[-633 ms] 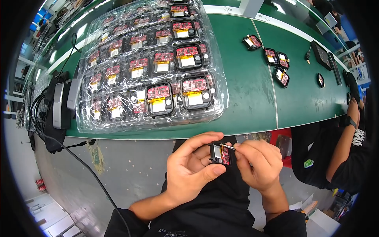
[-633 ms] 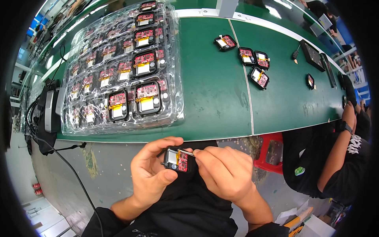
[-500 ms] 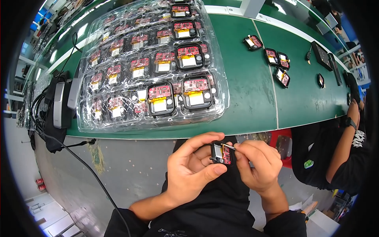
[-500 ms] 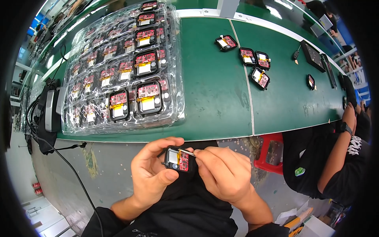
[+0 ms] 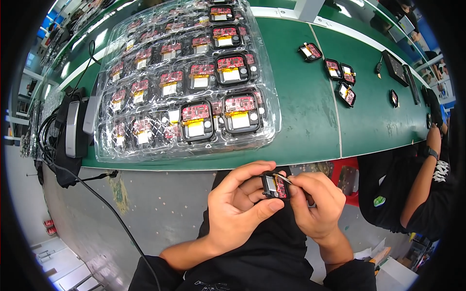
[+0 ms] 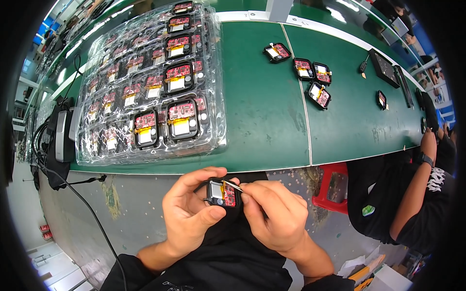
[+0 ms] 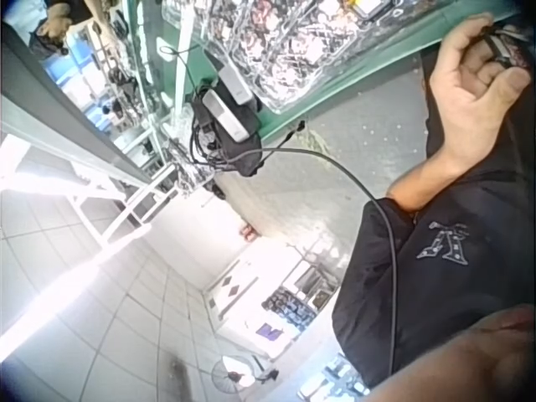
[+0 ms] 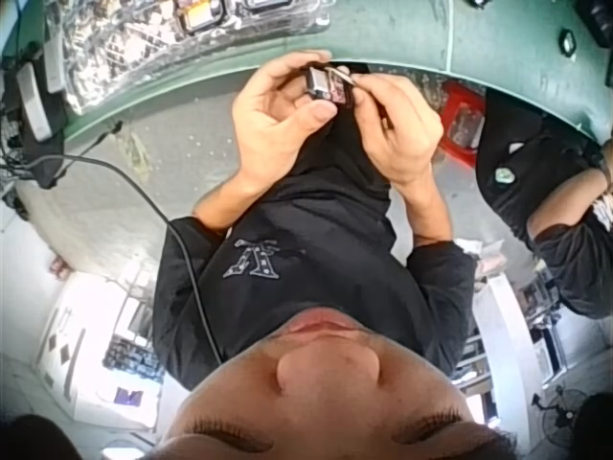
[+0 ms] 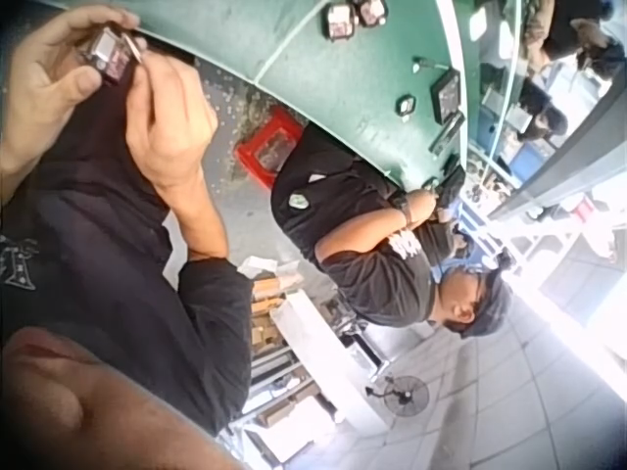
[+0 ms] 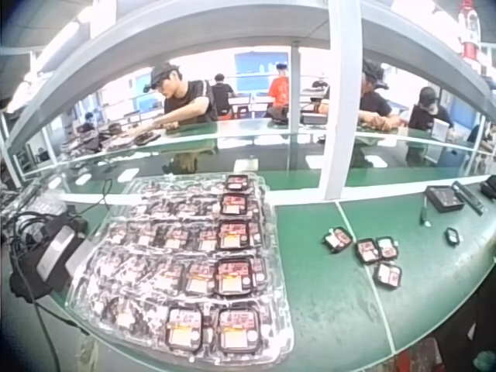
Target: Inspecting and assembling small electronic components of smartwatches using tweezers at a workbench.
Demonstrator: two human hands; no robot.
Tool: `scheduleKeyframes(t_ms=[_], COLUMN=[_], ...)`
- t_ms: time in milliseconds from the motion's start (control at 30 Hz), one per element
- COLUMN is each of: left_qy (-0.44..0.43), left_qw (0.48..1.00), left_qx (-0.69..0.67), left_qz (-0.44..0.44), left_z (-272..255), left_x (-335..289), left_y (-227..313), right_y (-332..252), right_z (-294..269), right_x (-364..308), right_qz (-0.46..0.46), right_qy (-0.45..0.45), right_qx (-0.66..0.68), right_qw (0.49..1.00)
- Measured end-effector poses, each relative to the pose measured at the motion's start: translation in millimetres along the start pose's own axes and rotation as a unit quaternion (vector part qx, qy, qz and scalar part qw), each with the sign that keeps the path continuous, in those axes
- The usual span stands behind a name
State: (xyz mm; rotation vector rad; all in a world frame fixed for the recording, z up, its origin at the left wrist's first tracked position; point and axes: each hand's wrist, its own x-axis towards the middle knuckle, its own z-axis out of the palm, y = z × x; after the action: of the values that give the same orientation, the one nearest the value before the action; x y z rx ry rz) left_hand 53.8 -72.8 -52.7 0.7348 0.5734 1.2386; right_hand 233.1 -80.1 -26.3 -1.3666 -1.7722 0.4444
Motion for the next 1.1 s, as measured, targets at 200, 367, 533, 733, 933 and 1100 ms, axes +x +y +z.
scheduleKeyframes(t_ms=[200,367,533,733,933,1100], left_qy=[0.022,-0.001,-0.019,-0.027,-0.033,-0.027], left_qw=[0.999,0.999,0.997,0.998,0.997,0.998], left_qx=[0.028,0.034,0.067,0.061,0.069,0.062], left_qz=[-0.013,0.008,0.027,0.009,0.003,-0.005], left_z=[6.0,1.0,-0.9,0.5,-1.8,-1.0], left_x=[1.2,3.1,3.9,3.9,3.2,2.1], left_y=[3.0,0.6,0.5,1.5,2.6,2.1], right_y=[1.8,3.1,3.4,14.0,15.8,15.9], right_z=[-0.4,-2.8,-9.0,-8.4,-12.5,-14.5], right_x=[1.3,3.0,4.9,6.9,9.0,8.7], right_qz=[-0.045,-0.087,-0.032,-0.153,-0.191,-0.201], right_qy=[0.005,0.002,-0.038,0.023,0.029,0.018], right_qx=[-0.039,-0.086,-0.029,-0.118,-0.158,-0.163], right_qw=[0.998,0.992,0.998,0.981,0.968,0.966])
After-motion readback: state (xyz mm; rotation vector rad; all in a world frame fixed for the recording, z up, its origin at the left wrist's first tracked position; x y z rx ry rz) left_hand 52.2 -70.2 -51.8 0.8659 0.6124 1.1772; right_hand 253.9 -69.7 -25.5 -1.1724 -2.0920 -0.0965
